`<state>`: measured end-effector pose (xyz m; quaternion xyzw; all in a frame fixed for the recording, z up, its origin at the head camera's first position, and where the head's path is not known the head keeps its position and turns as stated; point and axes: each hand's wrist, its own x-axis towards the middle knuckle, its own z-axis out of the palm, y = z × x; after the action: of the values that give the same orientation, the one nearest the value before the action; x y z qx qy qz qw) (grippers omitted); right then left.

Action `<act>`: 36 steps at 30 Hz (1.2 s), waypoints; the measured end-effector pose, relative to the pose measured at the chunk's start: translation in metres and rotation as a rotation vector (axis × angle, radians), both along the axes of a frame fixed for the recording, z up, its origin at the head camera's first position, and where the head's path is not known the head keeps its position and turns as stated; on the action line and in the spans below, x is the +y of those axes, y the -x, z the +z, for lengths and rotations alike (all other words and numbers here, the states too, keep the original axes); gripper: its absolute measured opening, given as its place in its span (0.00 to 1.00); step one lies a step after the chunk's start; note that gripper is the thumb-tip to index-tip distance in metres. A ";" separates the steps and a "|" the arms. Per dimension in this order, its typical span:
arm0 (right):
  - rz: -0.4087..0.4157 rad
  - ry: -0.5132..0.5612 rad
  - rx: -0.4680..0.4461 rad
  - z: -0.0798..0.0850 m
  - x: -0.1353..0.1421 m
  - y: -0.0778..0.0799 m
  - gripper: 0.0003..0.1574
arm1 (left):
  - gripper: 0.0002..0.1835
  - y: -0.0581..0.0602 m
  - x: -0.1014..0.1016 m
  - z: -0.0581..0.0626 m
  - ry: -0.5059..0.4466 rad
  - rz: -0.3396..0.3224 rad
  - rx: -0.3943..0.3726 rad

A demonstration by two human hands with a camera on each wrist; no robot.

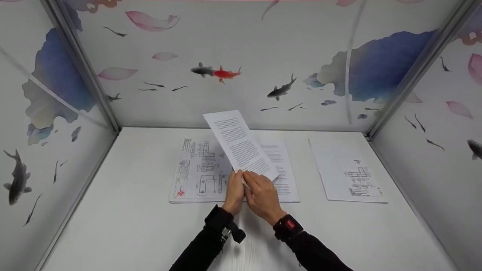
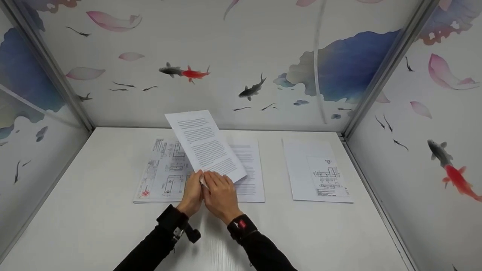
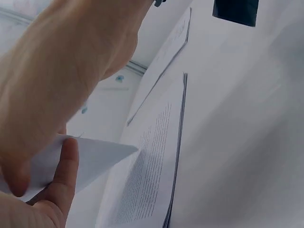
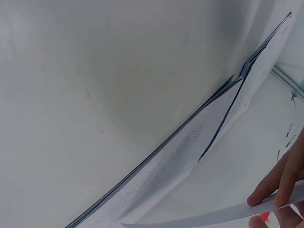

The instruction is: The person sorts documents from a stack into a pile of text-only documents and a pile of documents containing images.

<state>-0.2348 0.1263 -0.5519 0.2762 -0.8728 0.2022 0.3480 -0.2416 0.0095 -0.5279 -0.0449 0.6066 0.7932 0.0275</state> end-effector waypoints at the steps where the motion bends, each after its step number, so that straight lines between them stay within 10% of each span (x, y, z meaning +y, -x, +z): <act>1: 0.009 0.014 -0.014 0.000 0.001 0.000 0.25 | 0.24 0.000 -0.002 0.000 0.030 0.011 0.020; 7: -0.057 0.224 -0.202 0.001 0.013 0.009 0.20 | 0.25 0.005 -0.015 0.001 0.047 0.000 0.157; 14: -0.213 0.623 -0.743 0.010 0.034 0.026 0.32 | 0.25 0.007 -0.028 0.003 0.065 0.030 0.171; 20: -0.186 0.856 -1.086 0.010 0.059 0.044 0.39 | 0.23 0.009 -0.037 0.002 0.030 0.042 0.147; 29: -0.154 0.920 -1.114 0.008 0.091 0.045 0.24 | 0.22 0.017 -0.043 -0.009 0.174 0.021 0.084; 36: -0.236 0.957 -1.054 0.007 0.100 0.044 0.25 | 0.23 0.011 -0.038 -0.018 0.316 -0.137 -0.018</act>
<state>-0.2792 0.2261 -0.5448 -0.1371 -0.7645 0.6297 -0.0169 -0.2526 -0.0287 -0.5460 -0.0142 0.7250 0.6840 0.0794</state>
